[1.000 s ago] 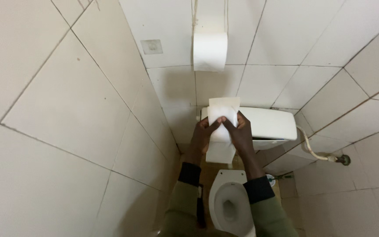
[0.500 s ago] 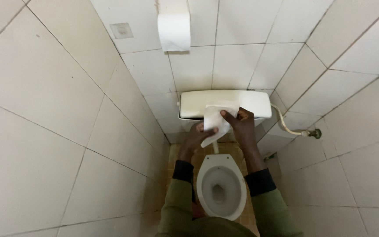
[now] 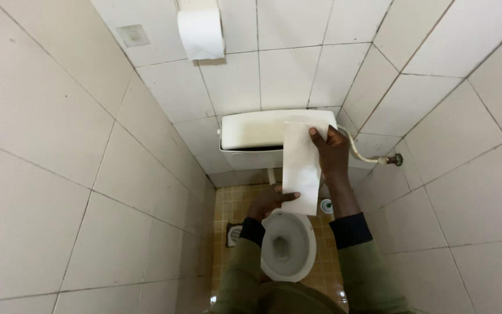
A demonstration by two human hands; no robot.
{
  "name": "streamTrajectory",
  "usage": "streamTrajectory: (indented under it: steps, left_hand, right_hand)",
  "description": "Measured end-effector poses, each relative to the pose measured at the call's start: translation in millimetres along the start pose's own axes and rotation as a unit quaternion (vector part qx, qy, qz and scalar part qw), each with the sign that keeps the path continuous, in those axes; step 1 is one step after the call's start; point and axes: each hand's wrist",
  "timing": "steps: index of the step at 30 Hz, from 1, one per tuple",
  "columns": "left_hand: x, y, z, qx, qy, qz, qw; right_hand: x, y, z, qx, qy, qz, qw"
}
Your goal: The person installs a roll of toilet paper in a bathroom. They thread a string through the center of the roll, tie it to a fixture on the wall, and hang the roll. They then tear off a piece of paper and wipe the toilet tank.
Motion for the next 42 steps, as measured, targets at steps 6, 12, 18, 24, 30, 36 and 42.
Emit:
streamTrajectory:
  steps: [6, 12, 18, 24, 30, 36, 42]
  left_hand:
    - [7, -4, -4, 0.027, 0.082, -0.022, 0.996]
    - [38, -11, 6, -0.045, 0.173, -0.026, 0.984]
    - [54, 5, 40, -0.080, 0.206, -0.018, 0.975]
    - [69, 8, 41, -0.103, 0.235, -0.060, 0.965]
    - [78, 3, 34, -0.056, 0.338, -0.071, 0.937]
    - [87, 2, 31, -0.077, 0.225, -0.052, 0.970]
    - [87, 18, 41, -0.107, 0.192, -0.057, 0.974]
  right_hand:
    - [4, 0, 0, -0.017, 0.016, 0.041, 0.999]
    - [-10, 24, -5, -0.024, 0.057, -0.039, 0.997]
    - [-31, 46, 13, 0.018, 0.122, -0.160, 0.979]
    - [-34, 57, 25, -0.023, 0.096, -0.173, 0.980]
    - [-36, 66, 30, -0.052, 0.175, -0.177, 0.967]
    - [-36, 80, 32, -0.008, 0.198, -0.212, 0.957]
    - [-34, 76, 47, -0.185, -0.012, -0.021, 0.982]
Point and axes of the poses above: each hand's wrist, its own y-axis away from the middle knuckle, its own x-axis out of the back of the hand, z = x × y, and after that the axes turned 8 degrees about -z, right-handed
